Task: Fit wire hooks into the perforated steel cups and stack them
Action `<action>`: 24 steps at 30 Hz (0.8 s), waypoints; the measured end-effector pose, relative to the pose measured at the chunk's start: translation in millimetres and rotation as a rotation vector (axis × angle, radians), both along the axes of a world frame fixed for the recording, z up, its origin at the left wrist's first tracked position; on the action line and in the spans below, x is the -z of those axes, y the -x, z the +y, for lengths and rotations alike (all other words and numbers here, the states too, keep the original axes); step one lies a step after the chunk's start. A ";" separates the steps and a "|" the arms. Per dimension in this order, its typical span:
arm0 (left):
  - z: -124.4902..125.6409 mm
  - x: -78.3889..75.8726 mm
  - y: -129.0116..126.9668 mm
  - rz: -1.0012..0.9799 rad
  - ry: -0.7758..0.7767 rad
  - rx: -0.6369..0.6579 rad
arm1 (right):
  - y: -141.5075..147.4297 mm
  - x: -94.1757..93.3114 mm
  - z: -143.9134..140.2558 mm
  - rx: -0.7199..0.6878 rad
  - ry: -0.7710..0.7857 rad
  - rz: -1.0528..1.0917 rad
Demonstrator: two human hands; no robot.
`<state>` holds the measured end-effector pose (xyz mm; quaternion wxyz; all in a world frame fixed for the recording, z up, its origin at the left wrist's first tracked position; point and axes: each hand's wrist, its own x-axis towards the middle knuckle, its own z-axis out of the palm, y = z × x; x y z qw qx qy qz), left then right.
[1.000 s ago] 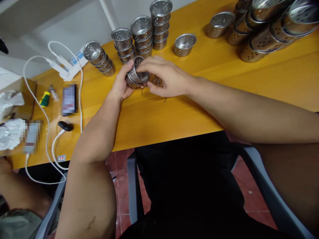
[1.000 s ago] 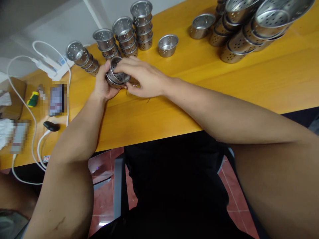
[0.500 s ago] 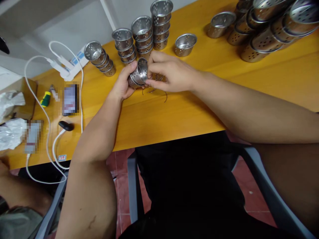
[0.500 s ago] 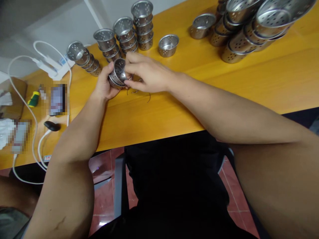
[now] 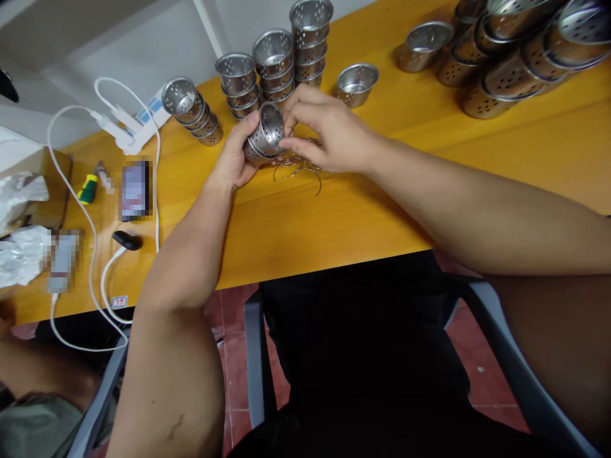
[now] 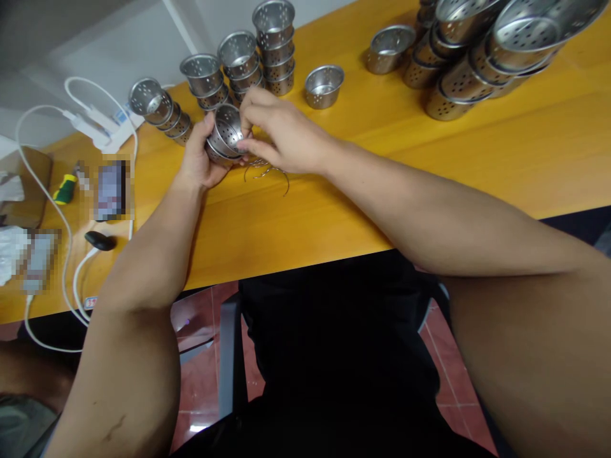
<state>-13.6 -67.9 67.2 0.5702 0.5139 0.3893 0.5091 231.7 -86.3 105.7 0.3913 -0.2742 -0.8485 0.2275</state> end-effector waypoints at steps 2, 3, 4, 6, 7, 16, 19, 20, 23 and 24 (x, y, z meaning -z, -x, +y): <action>0.5 2.5 0.4 -0.019 0.001 -0.006 | -0.4 -1.0 1.4 -0.038 0.029 0.040; 0.6 3.5 0.5 -0.016 0.004 -0.012 | -0.7 -1.1 2.5 -0.068 0.042 0.064; 1.0 4.4 0.8 -0.008 0.005 -0.022 | -0.9 -0.8 3.5 -0.099 0.055 0.086; 3.4 6.9 2.0 -0.007 -0.015 -0.043 | -1.4 0.8 5.2 -0.138 0.072 0.120; 5.6 8.7 2.9 -0.022 -0.036 -0.054 | -1.7 2.3 6.1 -0.141 0.076 0.129; 9.3 9.4 3.1 -0.021 -0.065 -0.096 | -11.7 37.7 36.6 -0.024 -0.001 -0.024; 1.0 3.7 -0.8 0.047 -0.051 -0.122 | -8.5 41.5 35.4 -0.016 0.001 0.028; -0.5 3.1 -1.7 0.054 -0.057 -0.125 | -5.5 41.0 31.9 -0.028 0.006 0.036; -1.0 4.0 -3.3 0.022 -0.090 -0.132 | 6.7 36.7 16.1 -0.074 0.033 0.053; -0.6 4.4 -3.9 0.018 -0.092 -0.140 | 10.5 34.6 10.5 -0.077 0.042 0.062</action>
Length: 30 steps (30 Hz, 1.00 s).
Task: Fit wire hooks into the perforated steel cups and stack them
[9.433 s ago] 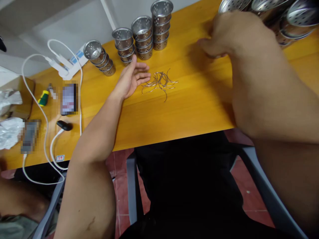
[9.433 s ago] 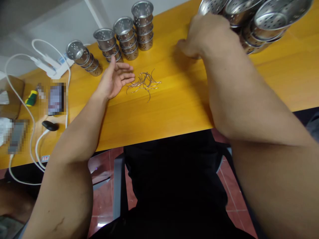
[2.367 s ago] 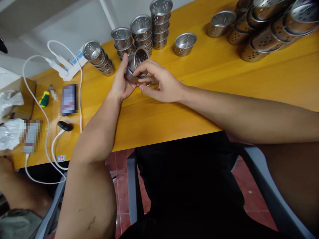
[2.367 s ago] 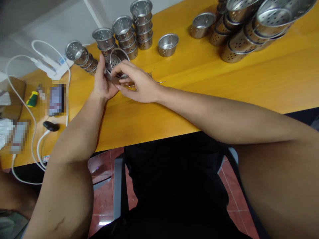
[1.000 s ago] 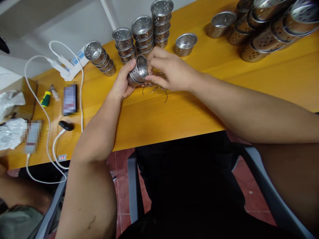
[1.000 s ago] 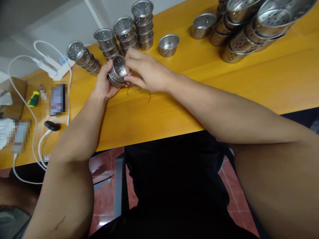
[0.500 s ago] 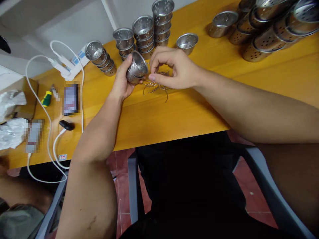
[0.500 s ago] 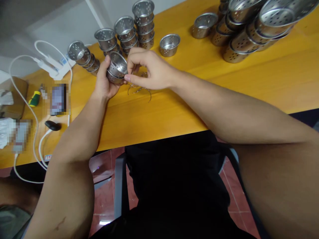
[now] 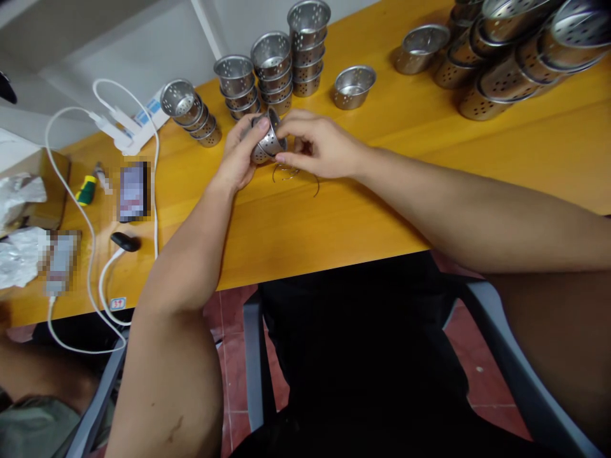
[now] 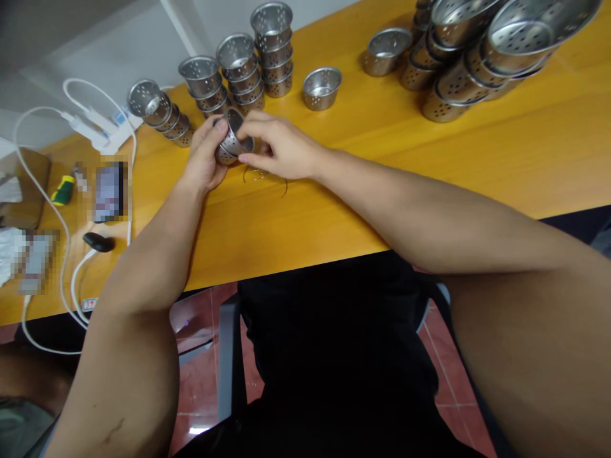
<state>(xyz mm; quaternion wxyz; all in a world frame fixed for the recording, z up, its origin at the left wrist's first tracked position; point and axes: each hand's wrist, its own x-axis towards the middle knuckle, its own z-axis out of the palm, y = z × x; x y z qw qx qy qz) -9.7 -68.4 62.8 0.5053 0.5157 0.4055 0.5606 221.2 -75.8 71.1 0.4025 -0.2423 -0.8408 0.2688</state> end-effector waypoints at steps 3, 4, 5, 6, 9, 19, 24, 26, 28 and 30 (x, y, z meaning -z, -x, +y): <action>1.2 -1.2 -1.9 0.038 0.032 -0.032 | 4.4 -9.0 -11.6 0.061 0.043 0.054; 1.8 -2.0 -2.4 0.054 0.051 -0.027 | 2.4 -13.1 -12.5 0.106 0.028 0.081; 2.6 -2.7 -2.5 0.060 0.063 -0.024 | -1.7 -17.8 -11.7 0.172 -0.015 0.111; 3.9 -2.9 -2.3 0.056 0.071 -0.026 | -7.6 -23.0 -9.1 0.257 -0.081 0.134; 9.2 0.2 0.3 0.018 0.079 -0.008 | -33.5 -38.9 6.2 0.559 -0.295 0.067; 15.5 11.9 5.0 -0.052 0.077 0.096 | -67.9 -61.2 23.2 0.877 0.052 -0.571; 18.6 8.4 4.6 -0.086 0.074 0.056 | -58.5 -68.7 13.7 0.878 0.068 -0.690; 19.6 7.5 5.1 -0.118 0.092 0.083 | -57.9 -70.6 12.1 0.869 0.070 -0.705; 20.1 8.5 5.4 -0.141 0.102 0.110 | -58.2 -71.9 11.3 0.883 0.072 -0.708; 20.2 11.1 5.4 -0.148 0.092 0.124 | -58.6 -72.8 11.3 0.895 0.065 -0.713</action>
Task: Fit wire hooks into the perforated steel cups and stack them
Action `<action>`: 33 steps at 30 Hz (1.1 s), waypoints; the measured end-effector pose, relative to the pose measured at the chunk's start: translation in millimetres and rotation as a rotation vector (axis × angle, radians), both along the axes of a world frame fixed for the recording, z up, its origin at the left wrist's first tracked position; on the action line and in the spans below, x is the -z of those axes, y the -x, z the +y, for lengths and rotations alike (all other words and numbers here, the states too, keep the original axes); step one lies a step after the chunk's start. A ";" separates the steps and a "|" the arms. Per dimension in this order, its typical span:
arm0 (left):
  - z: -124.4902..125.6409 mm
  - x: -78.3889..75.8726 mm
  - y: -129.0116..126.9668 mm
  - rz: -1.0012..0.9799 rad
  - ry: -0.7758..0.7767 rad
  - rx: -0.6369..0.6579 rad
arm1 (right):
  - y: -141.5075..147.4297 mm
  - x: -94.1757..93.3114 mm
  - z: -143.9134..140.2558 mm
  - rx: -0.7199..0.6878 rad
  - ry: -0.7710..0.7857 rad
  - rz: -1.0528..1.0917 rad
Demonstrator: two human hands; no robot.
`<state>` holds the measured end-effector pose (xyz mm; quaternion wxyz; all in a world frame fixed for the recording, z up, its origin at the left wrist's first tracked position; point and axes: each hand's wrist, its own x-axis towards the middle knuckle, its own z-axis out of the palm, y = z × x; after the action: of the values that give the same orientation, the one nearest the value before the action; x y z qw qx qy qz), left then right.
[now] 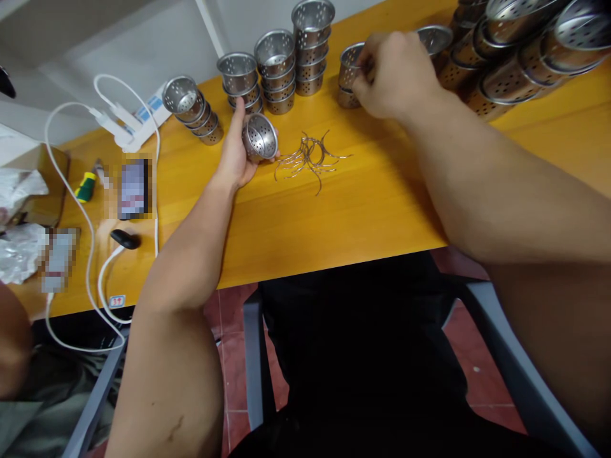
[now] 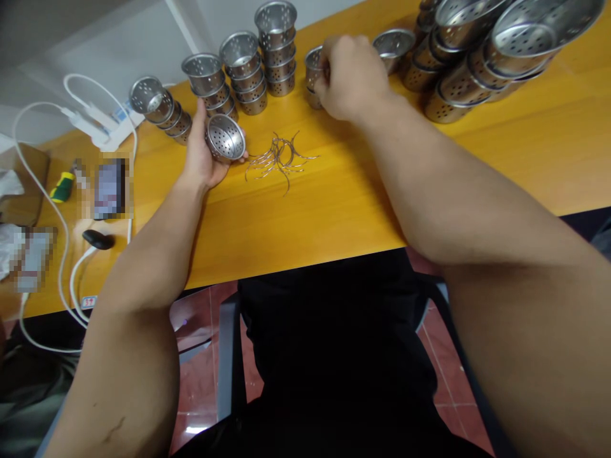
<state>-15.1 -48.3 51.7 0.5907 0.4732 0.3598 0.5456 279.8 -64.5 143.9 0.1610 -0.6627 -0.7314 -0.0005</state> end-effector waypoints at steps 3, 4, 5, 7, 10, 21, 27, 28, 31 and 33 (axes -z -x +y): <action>-0.9 2.3 -0.3 0.023 -0.033 -0.023 | -0.6 -0.7 0.6 0.001 0.017 -0.032; -1.6 1.6 -0.4 0.048 -0.029 -0.041 | -0.7 -0.8 0.6 -0.002 0.025 -0.039; -2.5 0.2 -0.6 0.078 -0.014 -0.040 | -0.7 -0.8 0.6 -0.003 0.033 -0.043; -4.5 -4.2 -1.3 0.122 0.021 -0.041 | -0.7 -0.7 0.3 -0.006 0.045 -0.052; -7.7 -10.5 -3.6 0.088 0.022 -0.030 | -0.9 0.4 1.2 -0.014 0.057 -0.080; -17.1 -32.2 -5.7 0.036 0.103 -0.024 | -5.7 5.0 5.1 -0.010 0.056 -0.016; -11.8 -24.2 -2.2 0.033 0.099 0.049 | 7.2 13.6 -4.1 -0.253 -0.257 0.153; -9.8 -21.8 -1.3 0.029 0.106 0.055 | 13.1 16.7 -7.9 -0.404 -0.266 0.167; -2.4 -14.9 0.3 -0.003 0.110 0.030 | 36.1 30.7 -21.4 -0.836 -0.152 0.193; 3.2 -11.5 0.9 -0.022 0.111 0.003 | 51.0 43.0 -27.4 -0.943 -0.075 0.194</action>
<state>-16.0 -45.1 63.2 0.6208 0.4341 0.3824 0.5291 228.8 -91.9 100.9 0.2347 -0.2497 -0.9332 0.1079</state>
